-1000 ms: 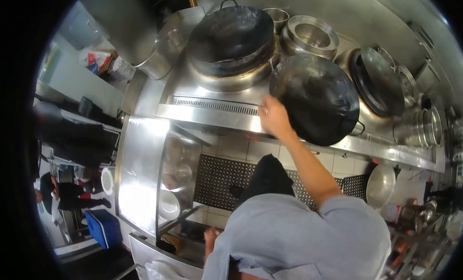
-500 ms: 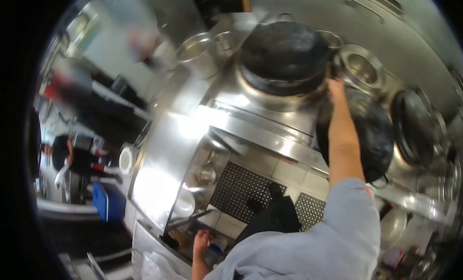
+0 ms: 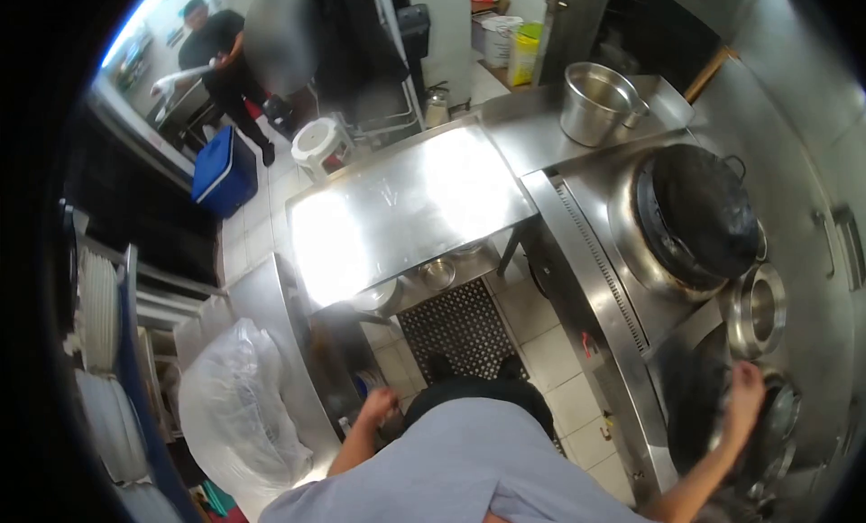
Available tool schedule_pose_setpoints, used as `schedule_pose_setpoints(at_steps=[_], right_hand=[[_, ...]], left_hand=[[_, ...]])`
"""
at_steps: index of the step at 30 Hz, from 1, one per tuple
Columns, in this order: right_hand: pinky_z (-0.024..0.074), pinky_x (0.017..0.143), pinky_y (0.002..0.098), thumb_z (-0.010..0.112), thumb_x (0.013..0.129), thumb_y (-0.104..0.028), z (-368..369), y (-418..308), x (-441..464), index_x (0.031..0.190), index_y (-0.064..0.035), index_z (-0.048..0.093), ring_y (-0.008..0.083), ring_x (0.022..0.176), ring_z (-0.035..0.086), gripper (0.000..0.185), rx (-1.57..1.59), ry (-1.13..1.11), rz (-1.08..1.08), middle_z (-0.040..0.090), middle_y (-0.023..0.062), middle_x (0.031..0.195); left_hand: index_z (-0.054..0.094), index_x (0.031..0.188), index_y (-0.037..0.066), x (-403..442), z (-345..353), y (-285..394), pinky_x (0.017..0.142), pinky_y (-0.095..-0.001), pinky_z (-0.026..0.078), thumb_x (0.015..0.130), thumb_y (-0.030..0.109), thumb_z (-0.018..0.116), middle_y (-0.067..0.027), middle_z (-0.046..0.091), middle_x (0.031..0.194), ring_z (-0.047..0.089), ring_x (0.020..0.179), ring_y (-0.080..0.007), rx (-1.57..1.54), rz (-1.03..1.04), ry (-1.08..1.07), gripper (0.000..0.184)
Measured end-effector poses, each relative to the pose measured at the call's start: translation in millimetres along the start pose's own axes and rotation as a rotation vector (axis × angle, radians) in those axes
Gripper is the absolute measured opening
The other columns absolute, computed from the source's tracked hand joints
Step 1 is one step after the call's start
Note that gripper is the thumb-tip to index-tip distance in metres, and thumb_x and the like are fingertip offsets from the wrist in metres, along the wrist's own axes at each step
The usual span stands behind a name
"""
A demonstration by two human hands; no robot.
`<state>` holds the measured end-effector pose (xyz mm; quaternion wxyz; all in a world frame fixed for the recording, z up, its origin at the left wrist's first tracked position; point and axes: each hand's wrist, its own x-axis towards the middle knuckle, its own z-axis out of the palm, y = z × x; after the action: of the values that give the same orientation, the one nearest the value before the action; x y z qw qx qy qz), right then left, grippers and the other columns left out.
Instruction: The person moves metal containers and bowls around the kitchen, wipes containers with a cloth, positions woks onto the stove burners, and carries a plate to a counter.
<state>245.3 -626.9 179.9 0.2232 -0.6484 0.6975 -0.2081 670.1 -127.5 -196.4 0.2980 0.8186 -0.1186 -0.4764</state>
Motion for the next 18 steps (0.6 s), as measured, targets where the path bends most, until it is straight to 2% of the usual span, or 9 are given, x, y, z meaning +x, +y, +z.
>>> schedule_pose_setpoints(at_steps=[3, 5, 8, 10, 11, 12, 13, 17, 18], right_hand=[[0.046, 0.064, 0.0264, 0.063, 0.088, -0.021, -105.7, 26.7, 21.8, 0.104, -0.0028, 0.063, 0.0102, 0.073, 0.055, 0.024, -0.014, 0.16, -0.337, 0.062, 0.0025, 0.09], [0.0398, 0.093, 0.0294, 0.061, 0.089, -0.022, -140.7, -73.8, -30.1, 0.113, 0.004, 0.059, 0.0175, 0.102, 0.056, 0.036, 0.013, 0.127, -0.276, 0.063, 0.009, 0.108], [0.0384, 0.096, 0.0278, 0.064, 0.089, -0.032, -159.6, -164.6, -31.7, 0.115, -0.0011, 0.06, 0.015, 0.104, 0.055, 0.04, -0.021, 0.22, -0.512, 0.061, 0.0063, 0.11], [0.0401, 0.078, 0.0229, 0.06, 0.09, -0.034, -146.4, -243.2, -26.4, 0.115, -0.0042, 0.061, 0.0078, 0.086, 0.052, 0.039, -0.1, 0.132, -0.703, 0.06, -0.0003, 0.096], [0.0389, 0.05, 0.024, 0.065, 0.084, -0.013, -120.8, -315.5, -73.4, 0.105, 0.0059, 0.066, 0.0088, 0.058, 0.051, 0.029, 0.077, -0.014, -0.586, 0.059, 0.003, 0.067], [0.0313, 0.045, 0.0188, 0.066, 0.085, -0.013, -100.1, -354.5, -90.3, 0.106, 0.0045, 0.066, 0.0018, 0.053, 0.044, 0.027, 0.176, -0.098, -0.646, 0.055, -0.0015, 0.065], [0.0358, 0.062, 0.021, 0.059, 0.09, -0.033, -129.3, -345.9, 20.0, 0.116, -0.0065, 0.062, 0.0042, 0.069, 0.044, 0.038, -0.186, -0.039, -0.755, 0.058, -0.0038, 0.089], [0.0339, 0.05, 0.0223, 0.06, 0.089, -0.034, 0.4, -493.3, -54.6, 0.109, -0.0061, 0.066, 0.0052, 0.055, 0.041, 0.035, 0.121, 0.208, -1.055, 0.059, -0.0051, 0.073], [0.0336, 0.046, 0.0213, 0.066, 0.086, -0.025, 17.2, -527.4, -50.8, 0.111, -0.0025, 0.065, 0.0057, 0.052, 0.043, 0.034, 0.256, -0.004, -1.117, 0.057, -0.0023, 0.069]], left_hand=[[0.061, 0.08, 0.001, 9.4, -73.2, 112.2, 0.064, -0.0343, 0.049, 0.088, 0.031, 0.052, -0.0119, 0.064, 0.065, 0.064, 0.063, -0.0216, 0.099, 0.154, 0.127, 0.033], [0.061, 0.082, 0.001, 42.4, -122.8, 134.0, 0.064, -0.0348, 0.049, 0.087, 0.033, 0.052, -0.0122, 0.065, 0.068, 0.064, 0.065, -0.0216, 0.101, 0.248, 0.213, 0.034], [0.062, 0.081, 0.001, 83.7, -197.5, 163.7, 0.063, -0.0354, 0.049, 0.084, 0.028, 0.051, -0.0119, 0.064, 0.068, 0.063, 0.066, -0.0216, 0.044, 0.363, 0.343, 0.029], [0.06, 0.092, 0.001, 102.0, -228.1, 180.9, 0.057, -0.0302, 0.046, 0.083, 0.012, 0.048, -0.0087, 0.062, 0.072, 0.057, 0.06, -0.0161, -0.171, 0.497, 0.393, 0.019], [0.059, 0.097, 0.001, 112.1, -237.7, 183.4, 0.057, -0.0271, 0.045, 0.084, 0.009, 0.046, -0.0082, 0.061, 0.075, 0.055, 0.062, -0.0134, -0.262, 0.515, 0.455, 0.02], [0.06, 0.098, 0.001, 111.6, -243.2, 191.0, 0.059, -0.0283, 0.046, 0.085, 0.011, 0.047, -0.0094, 0.061, 0.076, 0.055, 0.063, -0.0151, -0.317, 0.507, 0.513, 0.02], [0.06, 0.099, 0.0, 110.0, -247.4, 197.1, 0.061, -0.0294, 0.047, 0.087, 0.014, 0.048, -0.0105, 0.061, 0.076, 0.056, 0.065, -0.0168, -0.374, 0.494, 0.574, 0.022], [0.06, 0.106, 0.0, 129.4, -269.0, 181.2, 0.069, -0.0354, 0.048, 0.088, 0.019, 0.05, -0.0141, 0.062, 0.077, 0.059, 0.069, -0.0256, -0.191, 0.381, 0.876, 0.028], [0.059, 0.11, 0.0, 139.0, -278.0, 170.9, 0.073, -0.0382, 0.048, 0.089, 0.021, 0.05, -0.0166, 0.062, 0.08, 0.06, 0.074, -0.0304, -0.155, 0.348, 0.95, 0.031]])
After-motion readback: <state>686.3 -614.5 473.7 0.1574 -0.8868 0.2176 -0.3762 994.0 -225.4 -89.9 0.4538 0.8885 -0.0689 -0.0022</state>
